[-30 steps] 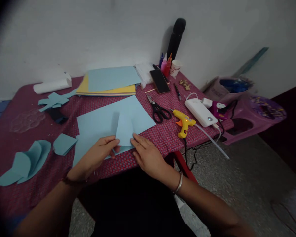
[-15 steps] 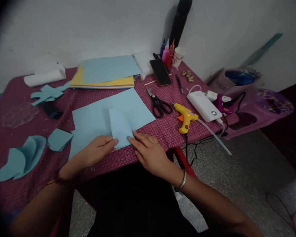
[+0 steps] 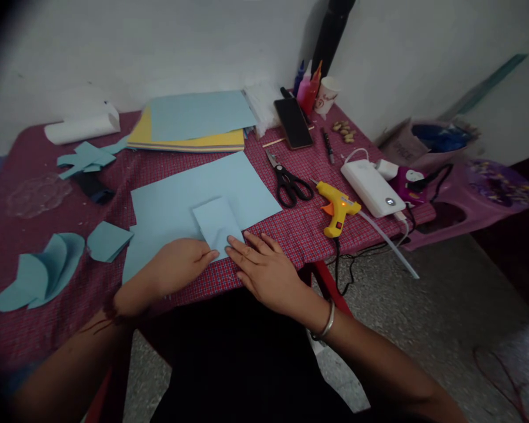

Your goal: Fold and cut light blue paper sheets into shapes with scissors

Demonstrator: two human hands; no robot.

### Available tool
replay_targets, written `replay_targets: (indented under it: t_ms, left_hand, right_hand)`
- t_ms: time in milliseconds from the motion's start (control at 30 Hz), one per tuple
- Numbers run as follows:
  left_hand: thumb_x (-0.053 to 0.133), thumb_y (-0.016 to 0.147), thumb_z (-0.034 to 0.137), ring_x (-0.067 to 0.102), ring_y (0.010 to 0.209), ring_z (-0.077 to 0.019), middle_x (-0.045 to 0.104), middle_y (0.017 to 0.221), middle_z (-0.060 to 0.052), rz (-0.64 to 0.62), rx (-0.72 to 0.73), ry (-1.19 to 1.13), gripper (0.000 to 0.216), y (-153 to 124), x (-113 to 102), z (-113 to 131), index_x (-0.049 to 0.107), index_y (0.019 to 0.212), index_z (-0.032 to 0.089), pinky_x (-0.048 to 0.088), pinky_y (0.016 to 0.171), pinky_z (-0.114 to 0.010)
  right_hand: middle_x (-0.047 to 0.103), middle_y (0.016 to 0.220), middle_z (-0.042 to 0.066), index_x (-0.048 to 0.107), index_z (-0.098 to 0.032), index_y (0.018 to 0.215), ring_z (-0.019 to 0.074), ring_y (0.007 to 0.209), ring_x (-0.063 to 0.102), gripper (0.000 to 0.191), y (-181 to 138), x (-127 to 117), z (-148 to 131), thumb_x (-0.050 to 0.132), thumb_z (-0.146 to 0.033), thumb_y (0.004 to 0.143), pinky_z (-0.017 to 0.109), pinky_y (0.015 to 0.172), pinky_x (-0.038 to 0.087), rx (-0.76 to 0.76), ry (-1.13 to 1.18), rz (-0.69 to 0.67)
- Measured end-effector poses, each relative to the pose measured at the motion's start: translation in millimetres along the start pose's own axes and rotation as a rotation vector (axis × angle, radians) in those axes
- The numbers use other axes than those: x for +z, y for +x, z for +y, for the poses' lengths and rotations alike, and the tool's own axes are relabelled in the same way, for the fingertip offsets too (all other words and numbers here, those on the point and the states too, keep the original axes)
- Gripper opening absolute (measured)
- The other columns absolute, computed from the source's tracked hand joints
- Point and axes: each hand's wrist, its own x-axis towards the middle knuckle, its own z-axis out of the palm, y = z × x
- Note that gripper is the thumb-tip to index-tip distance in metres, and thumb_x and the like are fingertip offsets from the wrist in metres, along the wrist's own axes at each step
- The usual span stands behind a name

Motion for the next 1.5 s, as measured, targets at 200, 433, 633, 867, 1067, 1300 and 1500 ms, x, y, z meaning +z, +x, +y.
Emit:
replay_targets:
  t_ms: [200,433,633,867,1067,1300,1500]
  left_hand:
    - [0.036,0.092,0.034,0.062,0.065,-0.0235,0.069,0.073,-0.013,-0.041,0.011,0.083,0.042,0,2,2,0.067,0.069,0.016,0.045,0.067,-0.035]
    - [0.034,0.093,0.048,0.063,0.069,-0.0300,0.067,0.074,-0.016,0.092,-0.097,0.376,0.051,-14,1,10,0.068,0.076,0.014,0.046,0.060,-0.038]
    - [0.041,0.094,0.042,0.055,0.116,-0.0332,0.061,0.124,-0.020,0.369,0.152,0.411,0.048,-34,39,24,0.056,0.121,0.006,0.045,0.094,-0.046]
    - [0.046,0.088,0.057,0.023,0.143,-0.0335,0.032,0.150,-0.025,0.326,0.225,0.346,0.081,-36,74,19,0.034,0.142,-0.002,0.021,0.117,-0.046]
    - [0.050,0.086,0.059,0.027,0.141,-0.0335,0.035,0.149,-0.023,0.303,0.222,0.371,0.080,-35,68,19,0.039,0.141,0.002,0.020,0.117,-0.049]
    - [0.051,0.088,0.053,0.029,0.140,-0.0337,0.034,0.150,-0.022,0.322,0.215,0.426,0.071,-38,72,19,0.039,0.142,0.008,0.023,0.114,-0.053]
    - [0.054,0.087,0.049,0.033,0.138,-0.0349,0.037,0.149,-0.023,0.340,0.204,0.446,0.070,-37,74,21,0.041,0.140,0.006,0.026,0.114,-0.053]
  right_hand:
    - [0.036,0.152,-0.002,0.041,-0.025,0.143,0.0277,0.140,0.030,0.052,0,1,0,0.048,-0.026,0.092,0.052,0.111,0.030,-0.002,-0.001,0.000]
    - [0.041,0.150,-0.002,0.042,-0.025,0.142,0.0263,0.139,0.032,0.050,1,-1,-1,0.048,-0.025,0.093,0.052,0.112,0.030,0.011,0.012,0.012]
    - [0.040,0.150,-0.001,0.040,-0.024,0.144,0.0265,0.140,0.032,0.051,-1,-1,0,0.047,-0.026,0.093,0.052,0.112,0.030,0.006,0.018,-0.011]
    - [0.036,0.152,-0.001,0.030,-0.028,0.148,0.0270,0.143,0.025,0.055,17,-6,24,0.046,-0.035,0.096,0.056,0.114,0.024,-0.068,-0.031,-0.041]
    - [0.034,0.153,0.000,0.029,-0.028,0.148,0.0327,0.142,0.024,0.063,62,-4,49,0.044,-0.053,0.093,0.062,0.113,0.016,-0.125,-0.140,-0.038]
    - [0.043,0.148,0.000,0.037,-0.029,0.145,0.0359,0.140,0.029,0.055,81,-6,64,0.045,-0.048,0.094,0.065,0.112,0.012,-0.061,-0.224,0.020]
    - [0.050,0.143,0.002,0.046,-0.025,0.140,0.0348,0.139,0.032,0.048,115,-5,76,0.044,-0.042,0.095,0.066,0.112,0.007,-0.062,-0.314,0.073]
